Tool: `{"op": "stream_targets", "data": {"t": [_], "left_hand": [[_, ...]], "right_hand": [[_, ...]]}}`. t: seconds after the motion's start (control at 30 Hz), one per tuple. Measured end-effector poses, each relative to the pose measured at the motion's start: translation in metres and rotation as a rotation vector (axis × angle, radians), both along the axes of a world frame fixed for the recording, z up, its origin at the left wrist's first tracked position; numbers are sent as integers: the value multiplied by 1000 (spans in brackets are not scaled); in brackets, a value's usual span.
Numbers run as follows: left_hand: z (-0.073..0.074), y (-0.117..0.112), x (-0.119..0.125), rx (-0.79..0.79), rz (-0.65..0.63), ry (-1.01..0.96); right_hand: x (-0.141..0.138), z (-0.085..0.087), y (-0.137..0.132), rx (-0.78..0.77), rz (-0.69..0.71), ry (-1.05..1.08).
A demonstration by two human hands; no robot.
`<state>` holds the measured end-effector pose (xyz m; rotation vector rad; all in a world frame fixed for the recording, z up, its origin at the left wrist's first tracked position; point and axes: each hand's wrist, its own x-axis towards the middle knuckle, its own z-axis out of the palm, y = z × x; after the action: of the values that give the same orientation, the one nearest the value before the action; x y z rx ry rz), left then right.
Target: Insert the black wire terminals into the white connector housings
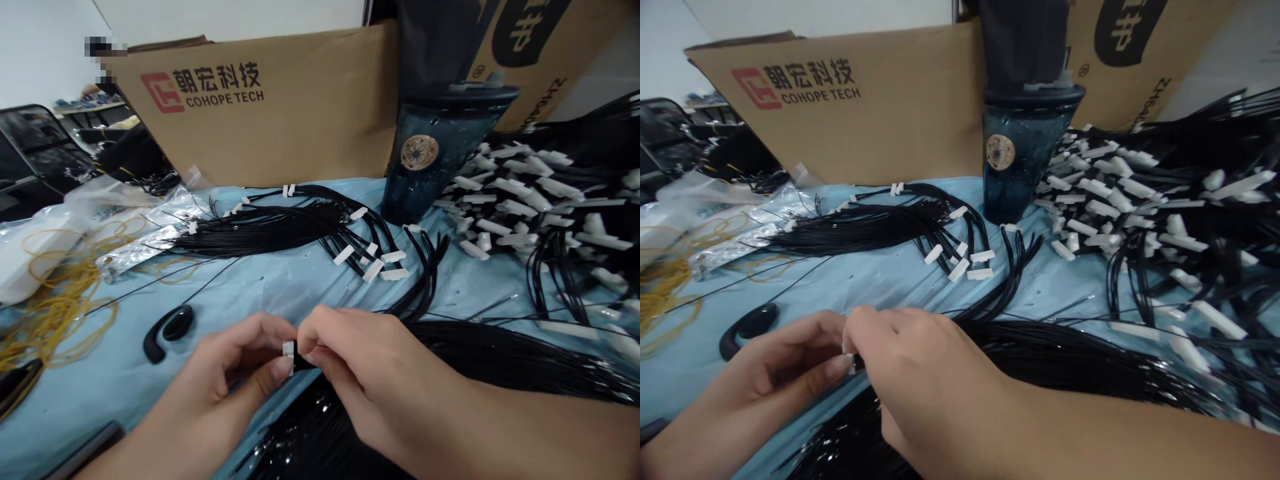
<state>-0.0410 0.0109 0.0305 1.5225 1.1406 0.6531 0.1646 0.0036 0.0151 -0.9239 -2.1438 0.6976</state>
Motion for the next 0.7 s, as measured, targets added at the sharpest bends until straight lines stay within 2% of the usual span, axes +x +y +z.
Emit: {"op": "stream_targets", "data": {"t": [0.2, 0.37, 0.47, 0.57, 0.63, 0.7], "left_hand": [[-3, 3, -1, -70, 82, -90], [1, 7, -1, -125, 109, -91], [0, 8, -3, -108, 154, -148], [1, 8, -3, -141, 153, -190], [5, 7, -2, -165, 176, -201], [11, 5, 0, -180, 217, -218]], "right_hand": [[3, 6, 4, -114, -2, -100], [17, 30, 8, -183, 73, -402], [27, 46, 4, -73, 114, -588], [31, 53, -3, 162, 181, -663], [28, 53, -6, 337, 101, -671], [21, 52, -6, 325, -27, -607]]}}
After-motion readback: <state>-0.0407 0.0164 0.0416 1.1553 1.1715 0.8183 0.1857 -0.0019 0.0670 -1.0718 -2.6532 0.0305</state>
